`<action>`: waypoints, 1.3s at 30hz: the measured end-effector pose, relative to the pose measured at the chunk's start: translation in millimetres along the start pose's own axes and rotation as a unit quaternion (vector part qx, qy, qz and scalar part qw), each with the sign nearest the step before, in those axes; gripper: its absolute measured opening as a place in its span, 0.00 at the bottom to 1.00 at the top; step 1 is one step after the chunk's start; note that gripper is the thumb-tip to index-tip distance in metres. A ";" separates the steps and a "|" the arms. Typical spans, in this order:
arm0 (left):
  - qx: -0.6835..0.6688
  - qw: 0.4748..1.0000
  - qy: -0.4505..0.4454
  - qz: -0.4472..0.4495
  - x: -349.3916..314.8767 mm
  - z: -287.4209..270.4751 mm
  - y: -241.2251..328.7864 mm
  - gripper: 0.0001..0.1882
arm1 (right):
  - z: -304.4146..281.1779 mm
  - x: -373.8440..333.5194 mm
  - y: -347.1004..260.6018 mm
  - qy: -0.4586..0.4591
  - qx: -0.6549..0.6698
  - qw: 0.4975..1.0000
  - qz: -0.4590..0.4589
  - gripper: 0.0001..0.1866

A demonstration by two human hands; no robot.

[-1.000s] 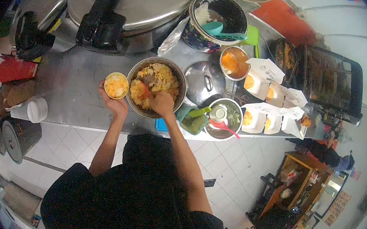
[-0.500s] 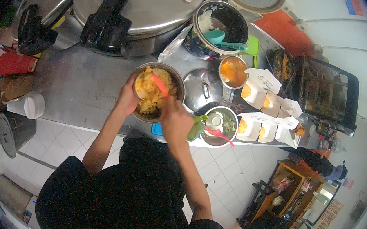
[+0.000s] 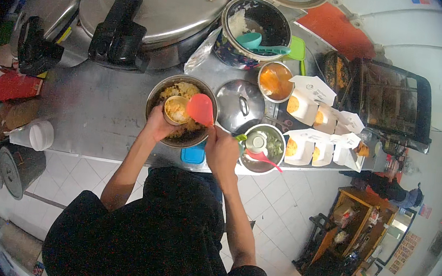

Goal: Packing fried rice and chicken into cardboard takeaway containers.

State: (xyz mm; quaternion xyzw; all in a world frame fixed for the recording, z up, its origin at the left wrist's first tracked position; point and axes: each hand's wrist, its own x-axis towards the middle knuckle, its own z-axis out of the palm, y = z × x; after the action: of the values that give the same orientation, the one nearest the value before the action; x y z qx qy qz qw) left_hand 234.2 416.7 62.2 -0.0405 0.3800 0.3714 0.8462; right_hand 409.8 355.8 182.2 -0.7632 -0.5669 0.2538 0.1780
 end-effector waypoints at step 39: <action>-0.001 0.996 -0.042 0.081 -63.5 -15.0 23.3 0.26 | 38.5 -7.0 -18.1 -0.055 -0.092 0.951 -0.290 0.09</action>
State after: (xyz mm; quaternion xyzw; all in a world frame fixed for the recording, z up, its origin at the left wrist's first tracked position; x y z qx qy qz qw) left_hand 182.0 390.3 99.3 0.0055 0.3463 0.4406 0.8282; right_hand 371.5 353.8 162.5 -0.5637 -0.7938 0.1794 0.1415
